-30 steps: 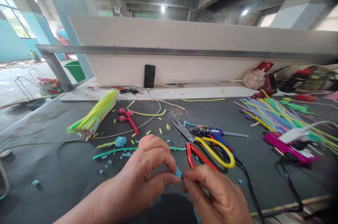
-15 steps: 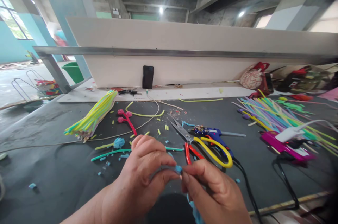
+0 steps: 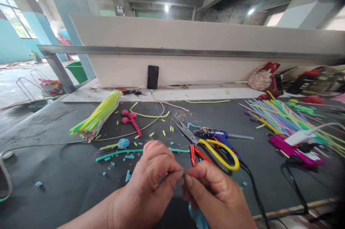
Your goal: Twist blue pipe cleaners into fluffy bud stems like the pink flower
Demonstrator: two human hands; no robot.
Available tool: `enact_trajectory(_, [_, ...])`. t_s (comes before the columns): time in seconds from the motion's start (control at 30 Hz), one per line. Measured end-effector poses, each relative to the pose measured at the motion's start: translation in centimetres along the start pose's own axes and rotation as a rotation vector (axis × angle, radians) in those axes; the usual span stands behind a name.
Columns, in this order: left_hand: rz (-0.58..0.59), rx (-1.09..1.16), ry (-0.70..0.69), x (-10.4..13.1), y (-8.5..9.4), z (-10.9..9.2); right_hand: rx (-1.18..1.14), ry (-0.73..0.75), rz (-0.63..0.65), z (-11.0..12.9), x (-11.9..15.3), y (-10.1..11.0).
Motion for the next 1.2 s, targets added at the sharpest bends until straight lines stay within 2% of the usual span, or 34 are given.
enact_trajectory(0.07, [0.009, 0.0, 0.049, 0.0, 0.0, 0.6, -0.207, -0.163, 0.096, -1.0, -0.5, -0.5])
enact_trajectory(0.13, [0.032, 0.027, 0.082, 0.0, 0.0, 1.2, -0.361, -0.266, 0.159, -1.4, -0.8, -0.8])
enact_trajectory(0.33, [0.036, 0.074, 0.035, -0.4, 1.0, 1.7, -0.582, -0.352, 0.215, -1.2, -1.2, -0.4])
enact_trajectory(0.5, [0.121, 0.027, -0.098, -0.6, 0.8, 0.4, -0.55, -0.4, 0.281, -1.5, -1.1, -0.9])
enact_trajectory(0.67, [0.41, -0.073, -0.21, -0.4, -0.5, -0.2, -0.376, -0.447, 0.351, -1.9, -1.0, -1.6])
enact_trajectory(0.8, [0.506, -0.121, -0.25, 0.0, -0.8, -0.2, -0.357, -0.497, 0.391, -2.4, -0.8, -2.0])
enact_trajectory(1.07, [0.479, -0.203, -0.314, 0.0, -0.9, -1.2, -0.474, -0.516, 0.498, -2.3, -0.6, -2.6])
enact_trajectory(1.2, [0.306, -0.141, -0.293, -0.2, -0.8, -1.4, -0.492, -0.513, 0.507, -2.5, -0.4, -2.7])
Point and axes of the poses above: each hand's wrist, its own x-axis away from the middle knuckle, its own y-axis out of the back of the hand, z = x × y, the point moved 8 cm from there along -x, towards the middle knuckle, and after that the axes turned 12 degrees about -y, right-handed, at the moved point
